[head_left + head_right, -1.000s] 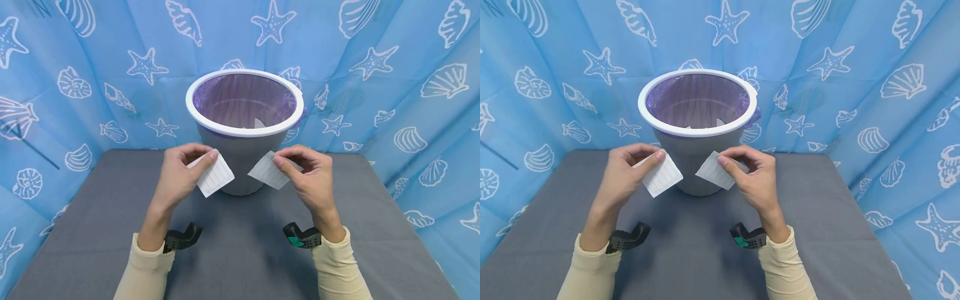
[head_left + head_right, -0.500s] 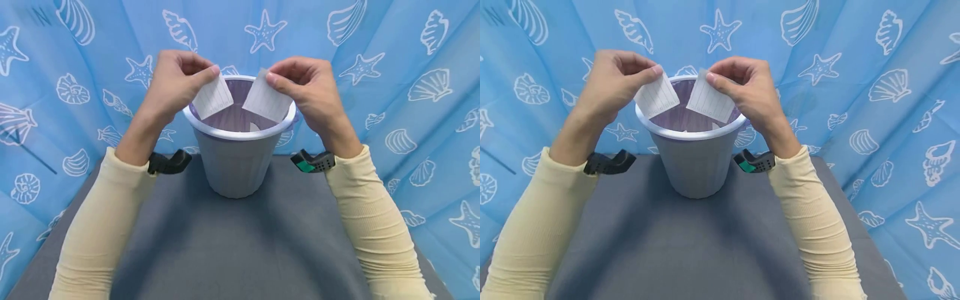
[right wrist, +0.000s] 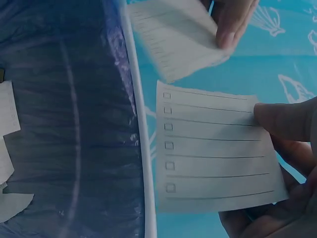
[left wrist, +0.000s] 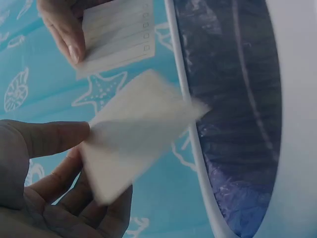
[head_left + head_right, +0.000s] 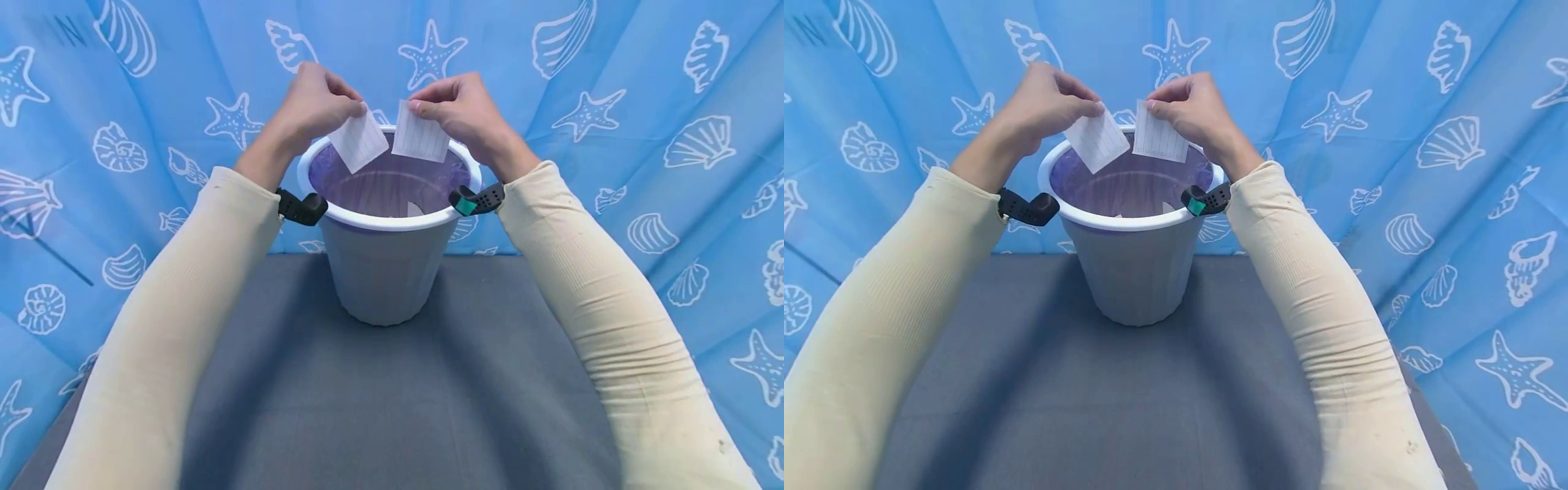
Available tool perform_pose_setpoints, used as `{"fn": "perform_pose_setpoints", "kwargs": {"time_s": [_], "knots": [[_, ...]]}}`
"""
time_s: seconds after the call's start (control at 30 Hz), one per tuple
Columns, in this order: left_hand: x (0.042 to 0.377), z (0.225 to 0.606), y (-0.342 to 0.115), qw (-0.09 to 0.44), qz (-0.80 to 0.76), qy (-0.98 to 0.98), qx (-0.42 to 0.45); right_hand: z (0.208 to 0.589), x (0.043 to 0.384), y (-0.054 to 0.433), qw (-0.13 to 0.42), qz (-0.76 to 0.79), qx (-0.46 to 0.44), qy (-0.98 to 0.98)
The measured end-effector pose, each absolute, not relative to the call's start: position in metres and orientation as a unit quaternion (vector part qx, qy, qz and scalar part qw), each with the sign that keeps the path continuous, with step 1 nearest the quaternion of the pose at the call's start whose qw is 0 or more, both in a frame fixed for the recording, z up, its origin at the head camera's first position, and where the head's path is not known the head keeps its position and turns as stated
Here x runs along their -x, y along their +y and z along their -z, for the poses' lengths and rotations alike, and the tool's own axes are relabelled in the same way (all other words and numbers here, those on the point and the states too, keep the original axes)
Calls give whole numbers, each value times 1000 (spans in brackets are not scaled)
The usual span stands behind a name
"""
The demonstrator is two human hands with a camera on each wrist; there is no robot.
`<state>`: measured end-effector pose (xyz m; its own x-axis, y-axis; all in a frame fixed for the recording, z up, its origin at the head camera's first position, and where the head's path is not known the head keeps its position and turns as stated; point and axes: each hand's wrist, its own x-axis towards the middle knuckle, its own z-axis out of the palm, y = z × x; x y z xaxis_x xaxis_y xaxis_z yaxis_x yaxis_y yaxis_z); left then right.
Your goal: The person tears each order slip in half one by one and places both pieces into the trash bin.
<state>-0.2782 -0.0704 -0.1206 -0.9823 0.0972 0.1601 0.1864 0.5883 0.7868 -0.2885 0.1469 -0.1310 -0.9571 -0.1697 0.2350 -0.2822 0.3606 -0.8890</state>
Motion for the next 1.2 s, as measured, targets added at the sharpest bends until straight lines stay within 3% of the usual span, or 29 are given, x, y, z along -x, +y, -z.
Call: {"fn": "perform_pose_setpoints", "kwargs": {"time_s": [0.57,0.87,1.07,1.2], "knots": [[291,107,-50,60,410,-905,101,116,293,140,45,-522,-121,-843],[283,114,-63,53,405,-905,122,122,289,150,22,-525,-138,-840],[264,125,-92,106,387,-909,109,131,273,180,54,-502,-153,-850],[251,143,-118,163,392,-902,74,143,255,217,121,-430,-164,-879]]}}
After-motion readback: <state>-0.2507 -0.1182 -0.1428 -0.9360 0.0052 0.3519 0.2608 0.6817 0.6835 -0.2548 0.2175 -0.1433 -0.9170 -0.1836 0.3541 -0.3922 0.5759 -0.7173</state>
